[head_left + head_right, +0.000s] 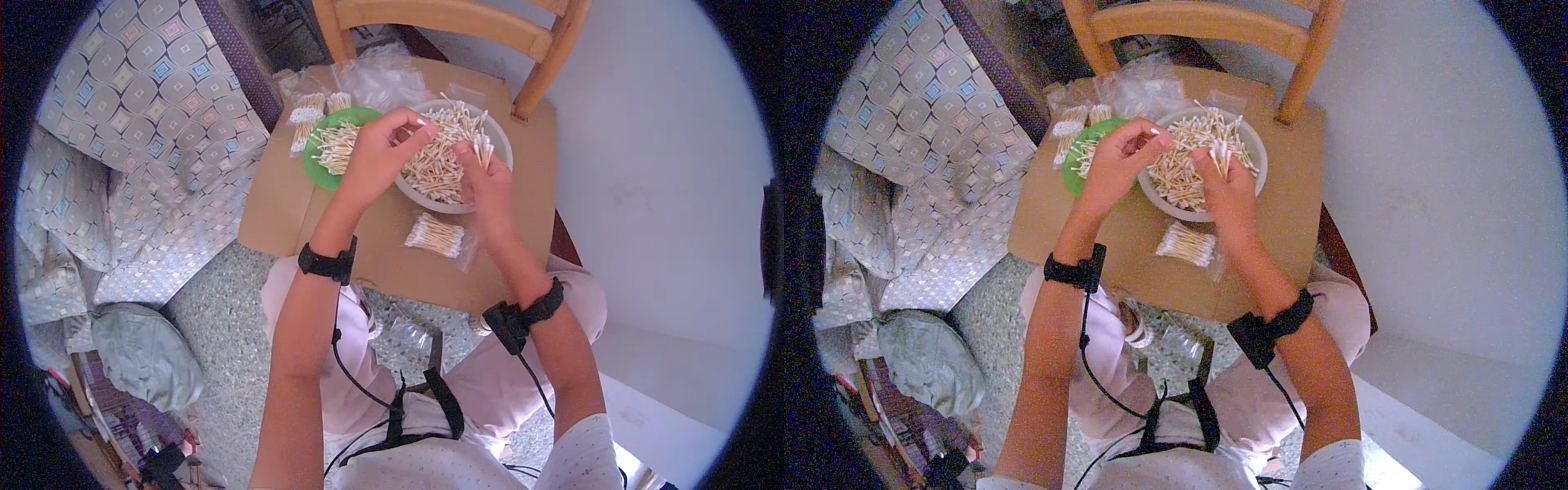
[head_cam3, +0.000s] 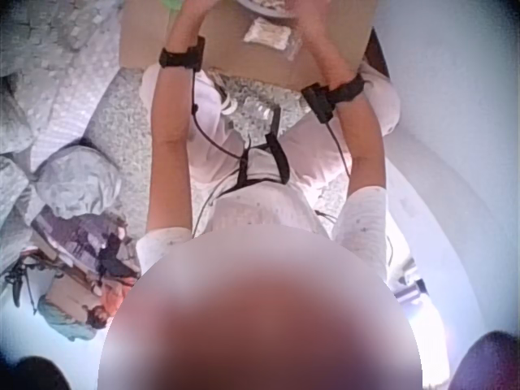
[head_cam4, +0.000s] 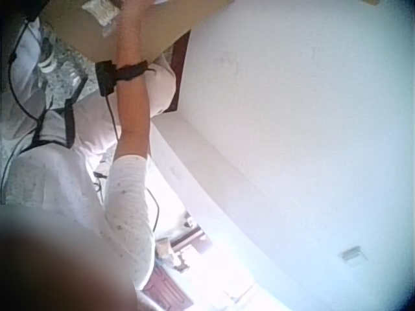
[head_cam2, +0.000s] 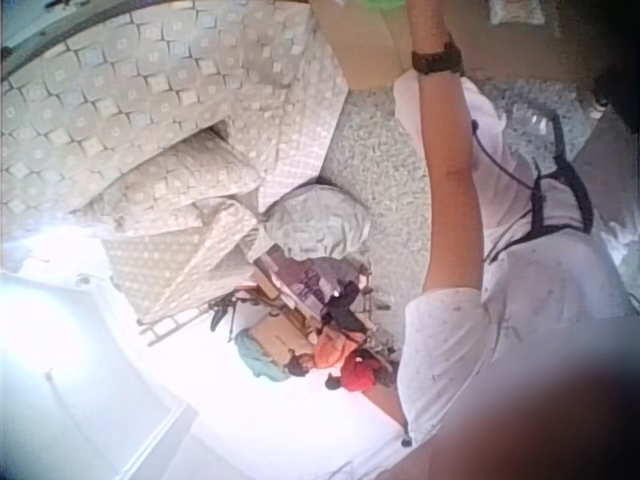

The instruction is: Sorting cotton swabs and placing them into small plastic bags.

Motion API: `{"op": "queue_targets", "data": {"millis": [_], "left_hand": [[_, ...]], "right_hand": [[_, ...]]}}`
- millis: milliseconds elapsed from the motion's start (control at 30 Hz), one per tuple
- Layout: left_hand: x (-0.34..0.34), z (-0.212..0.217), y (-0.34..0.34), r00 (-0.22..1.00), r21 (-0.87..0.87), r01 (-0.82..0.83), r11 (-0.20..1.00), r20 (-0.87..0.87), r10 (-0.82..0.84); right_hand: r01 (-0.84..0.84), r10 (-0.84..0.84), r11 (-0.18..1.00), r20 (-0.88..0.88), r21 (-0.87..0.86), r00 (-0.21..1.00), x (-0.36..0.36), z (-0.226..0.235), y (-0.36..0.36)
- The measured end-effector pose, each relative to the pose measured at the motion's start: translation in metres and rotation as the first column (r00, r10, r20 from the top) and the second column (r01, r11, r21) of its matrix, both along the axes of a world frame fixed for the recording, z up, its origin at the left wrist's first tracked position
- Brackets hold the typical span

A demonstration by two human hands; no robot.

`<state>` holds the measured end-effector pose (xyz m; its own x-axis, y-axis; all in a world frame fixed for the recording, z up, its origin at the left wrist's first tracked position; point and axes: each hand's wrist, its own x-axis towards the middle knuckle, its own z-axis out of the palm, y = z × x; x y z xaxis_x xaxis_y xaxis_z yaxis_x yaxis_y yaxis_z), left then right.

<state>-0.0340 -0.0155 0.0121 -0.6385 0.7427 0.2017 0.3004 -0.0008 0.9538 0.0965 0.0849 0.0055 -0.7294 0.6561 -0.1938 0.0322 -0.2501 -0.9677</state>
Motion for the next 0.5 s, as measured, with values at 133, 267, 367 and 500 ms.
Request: {"op": "queue_targets", "data": {"millis": [133, 267, 367, 500], "left_hand": [[0.006, 0.009, 0.004, 0.991, -0.020, 0.113, 0.993, -0.064, -0.114], [0.008, 0.008, 0.008, 0.984, 0.018, 0.164, 0.986, -0.077, -0.162], [0.009, 0.005, 0.008, 0.984, 0.026, 0.164, 0.986, -0.074, -0.161], [0.014, 0.008, 0.009, 0.984, 0.063, 0.164, 0.985, -0.086, -0.158]], "right_hand": [[0.108, -0.109, 0.994, -0.134, -0.011, 0.985, 0.002, -0.010, 0.010], [0.017, -0.042, 0.991, -0.194, -0.131, 0.980, 0.006, -0.011, 0.010], [-0.055, -0.005, 0.976, -0.275, -0.209, 0.962, 0.005, -0.001, 0.004], [0.001, -0.059, 0.982, -0.304, -0.188, 0.951, 0.006, -0.004, 0.006]]}}
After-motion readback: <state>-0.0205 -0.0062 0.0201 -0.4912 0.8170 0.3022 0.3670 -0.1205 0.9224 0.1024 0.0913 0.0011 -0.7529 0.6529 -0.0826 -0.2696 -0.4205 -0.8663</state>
